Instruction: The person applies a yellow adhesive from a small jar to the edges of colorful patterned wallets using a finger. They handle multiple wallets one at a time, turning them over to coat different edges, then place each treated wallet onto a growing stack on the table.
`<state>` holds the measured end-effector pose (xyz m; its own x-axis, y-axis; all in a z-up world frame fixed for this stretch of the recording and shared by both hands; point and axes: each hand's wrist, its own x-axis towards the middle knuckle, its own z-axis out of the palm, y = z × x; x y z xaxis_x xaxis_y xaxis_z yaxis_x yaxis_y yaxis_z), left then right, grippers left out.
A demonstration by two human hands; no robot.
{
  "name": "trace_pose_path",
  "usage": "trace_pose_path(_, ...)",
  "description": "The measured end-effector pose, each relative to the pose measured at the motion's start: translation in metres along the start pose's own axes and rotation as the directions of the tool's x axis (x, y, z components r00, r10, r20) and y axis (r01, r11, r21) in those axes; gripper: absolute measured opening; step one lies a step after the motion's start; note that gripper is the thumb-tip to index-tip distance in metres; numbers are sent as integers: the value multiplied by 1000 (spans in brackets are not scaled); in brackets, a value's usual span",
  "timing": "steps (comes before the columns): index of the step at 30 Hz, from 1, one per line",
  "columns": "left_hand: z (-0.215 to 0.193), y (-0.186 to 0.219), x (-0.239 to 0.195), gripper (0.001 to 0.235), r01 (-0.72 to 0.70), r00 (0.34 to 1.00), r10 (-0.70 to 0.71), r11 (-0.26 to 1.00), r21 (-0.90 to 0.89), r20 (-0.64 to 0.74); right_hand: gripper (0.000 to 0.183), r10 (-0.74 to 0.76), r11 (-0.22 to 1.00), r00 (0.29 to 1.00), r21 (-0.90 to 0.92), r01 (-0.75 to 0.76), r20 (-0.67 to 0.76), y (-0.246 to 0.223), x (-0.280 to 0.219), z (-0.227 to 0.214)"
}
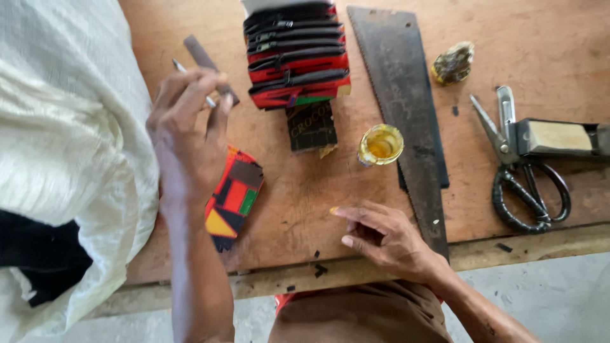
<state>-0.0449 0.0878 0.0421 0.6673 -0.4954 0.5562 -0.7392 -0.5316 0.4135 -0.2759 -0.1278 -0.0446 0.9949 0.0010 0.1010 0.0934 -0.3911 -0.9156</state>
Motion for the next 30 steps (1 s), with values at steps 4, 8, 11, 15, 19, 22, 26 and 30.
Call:
trace_pose_path(4,-16,23,-22,37,78,993,-82,996,47,88,43,15,1000,1000,11,-15,4,-1,2,1)
trace_pose_path(8,29,49,-35,44,65,997,-60,988,-140,42,45,26,999,1000,-44,-25,15,-2,5,2)
trace_pose_path(11,54,53,-26,44,21,999,-14,989,-147,47,45,4,999,1000,-53,-5,-17,-4,5,1)
trace_pose_path(15,67,51,-9,48,-72,997,72,996,-54,6,47,8,998,1000,-59,-10,-27,-3,3,0)
trace_pose_path(19,82,28,19,52,-138,990,140,982,127,-5,48,88,992,996,-86,-90,-22,-1,4,1)
trace_pose_path(22,88,11,22,43,-173,984,166,971,162,59,47,59,994,998,-96,-59,-3,0,2,2)
trace_pose_path(26,90,-1,38,24,-199,977,189,974,110,99,44,38,994,999,-101,-38,5,0,6,1)
trace_pose_path(30,84,-5,41,17,-239,971,236,968,81,40,44,73,997,997,-27,-73,0,3,5,1)
